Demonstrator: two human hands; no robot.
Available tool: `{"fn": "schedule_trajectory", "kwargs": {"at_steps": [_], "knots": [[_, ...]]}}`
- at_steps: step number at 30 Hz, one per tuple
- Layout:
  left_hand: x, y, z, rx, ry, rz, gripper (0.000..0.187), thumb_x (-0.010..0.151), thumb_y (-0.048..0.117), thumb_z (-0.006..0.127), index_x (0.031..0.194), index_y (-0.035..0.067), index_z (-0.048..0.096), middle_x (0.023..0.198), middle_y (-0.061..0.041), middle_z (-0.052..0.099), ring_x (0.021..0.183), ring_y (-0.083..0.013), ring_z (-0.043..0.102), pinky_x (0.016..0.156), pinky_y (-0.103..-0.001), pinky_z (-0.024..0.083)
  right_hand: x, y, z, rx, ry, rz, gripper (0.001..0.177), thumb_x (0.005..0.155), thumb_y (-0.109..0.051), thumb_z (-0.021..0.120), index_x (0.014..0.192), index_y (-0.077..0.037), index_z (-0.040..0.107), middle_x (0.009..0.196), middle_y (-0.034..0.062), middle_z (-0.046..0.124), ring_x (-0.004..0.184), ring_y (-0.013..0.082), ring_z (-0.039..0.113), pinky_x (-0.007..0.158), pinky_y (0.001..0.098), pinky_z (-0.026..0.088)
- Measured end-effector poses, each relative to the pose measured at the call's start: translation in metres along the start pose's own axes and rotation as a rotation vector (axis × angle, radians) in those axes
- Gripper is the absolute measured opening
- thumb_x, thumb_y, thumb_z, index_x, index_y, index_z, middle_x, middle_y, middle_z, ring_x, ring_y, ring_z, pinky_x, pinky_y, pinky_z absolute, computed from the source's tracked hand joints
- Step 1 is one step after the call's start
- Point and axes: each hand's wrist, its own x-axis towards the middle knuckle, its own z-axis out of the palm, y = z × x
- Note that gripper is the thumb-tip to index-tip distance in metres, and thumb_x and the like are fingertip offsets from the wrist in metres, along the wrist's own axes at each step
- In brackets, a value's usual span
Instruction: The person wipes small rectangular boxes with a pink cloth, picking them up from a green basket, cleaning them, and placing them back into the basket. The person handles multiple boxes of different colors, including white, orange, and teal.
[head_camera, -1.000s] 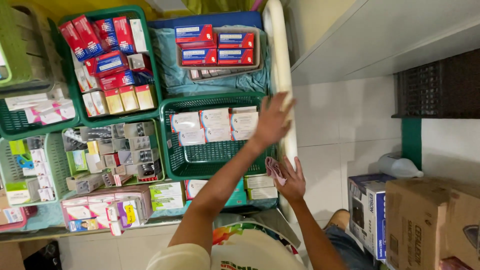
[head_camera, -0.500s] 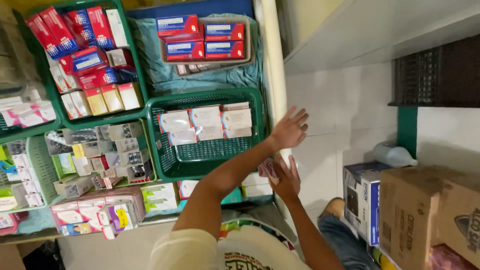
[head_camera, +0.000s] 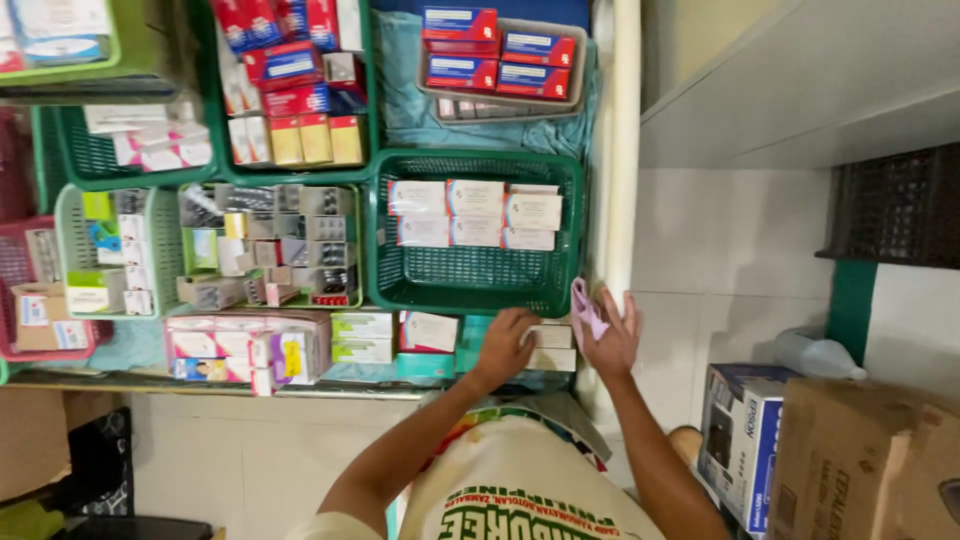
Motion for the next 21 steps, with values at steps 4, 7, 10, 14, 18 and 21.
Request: {"fn": "schedule_trajectory", "kwargs": {"at_steps": [4,7,10,14,18,21], "knots": [[-0.030,-0.015,-0.039,-0.027,0.019,-0.173,0.027,0.089,0.005,0.063,0.114,0.013,0.071,0.107,-0.011,0.065,0.105,-0.0365,0.065,0.091,-0.047,0.052,0.000,-0.016,-0.005,0.044,-0.273,0.318,0.055,0.107,-0.041,0.048,0.154,-0.013,0.046,0.162,0.0007,0.046,0.159,0.0264,0.019,0.121,0.0701,0.000],[-0.023,0.018,-0.060,-0.158,0.065,-0.231,0.029,0.091,0.005,0.064,0.117,0.015,0.072,0.105,-0.010,0.068,0.101,-0.0348,0.068,0.090,-0.046,0.053,-0.007,-0.035,-0.013,0.247,-0.415,0.572,0.081,0.106,-0.064,0.033,0.140,0.008,0.053,0.150,0.0243,0.049,0.150,0.0390,0.031,0.120,0.0634,0.011],[-0.003,0.056,-0.057,-0.302,0.100,-0.185,0.046,0.083,0.014,0.076,0.128,0.009,0.066,0.117,-0.015,0.063,0.113,-0.0387,0.061,0.100,-0.048,0.049,0.010,-0.085,-0.050,0.570,-0.546,0.794,0.107,0.101,-0.079,0.022,0.123,0.019,0.060,0.128,0.0412,0.058,0.127,0.0501,0.052,0.109,0.0562,0.036],[0.003,0.078,-0.047,-0.335,0.143,-0.177,0.079,0.074,0.022,0.089,0.141,-0.003,0.055,0.128,-0.024,0.054,0.123,-0.0463,0.056,0.107,-0.054,0.047,0.033,-0.185,-0.135,1.053,-0.564,0.877,0.111,0.091,-0.085,0.015,0.164,-0.001,0.005,0.162,0.0355,0.019,0.153,0.0498,0.016,0.122,0.0652,0.010],[-0.004,0.050,-0.044,-0.438,0.176,-0.378,0.061,0.079,0.010,0.086,0.135,0.001,0.061,0.113,-0.021,0.062,0.098,-0.0408,0.068,0.081,-0.044,0.063,0.001,-0.128,-0.094,1.296,-0.489,0.784,0.101,0.094,-0.083,0.019,0.163,-0.009,0.022,0.165,0.0164,0.029,0.150,0.0326,0.032,0.123,0.0515,0.025],[-0.019,0.036,-0.032,-0.475,0.215,-0.391,0.034,0.087,0.008,0.076,0.120,0.005,0.070,0.099,-0.014,0.065,0.085,-0.0256,0.069,0.068,-0.033,0.063,-0.030,-0.091,-0.063,1.351,-0.537,0.824,0.098,0.096,-0.068,0.054,0.160,-0.002,0.023,0.161,0.0270,0.031,0.145,0.0440,0.039,0.115,0.0642,0.034]]}}
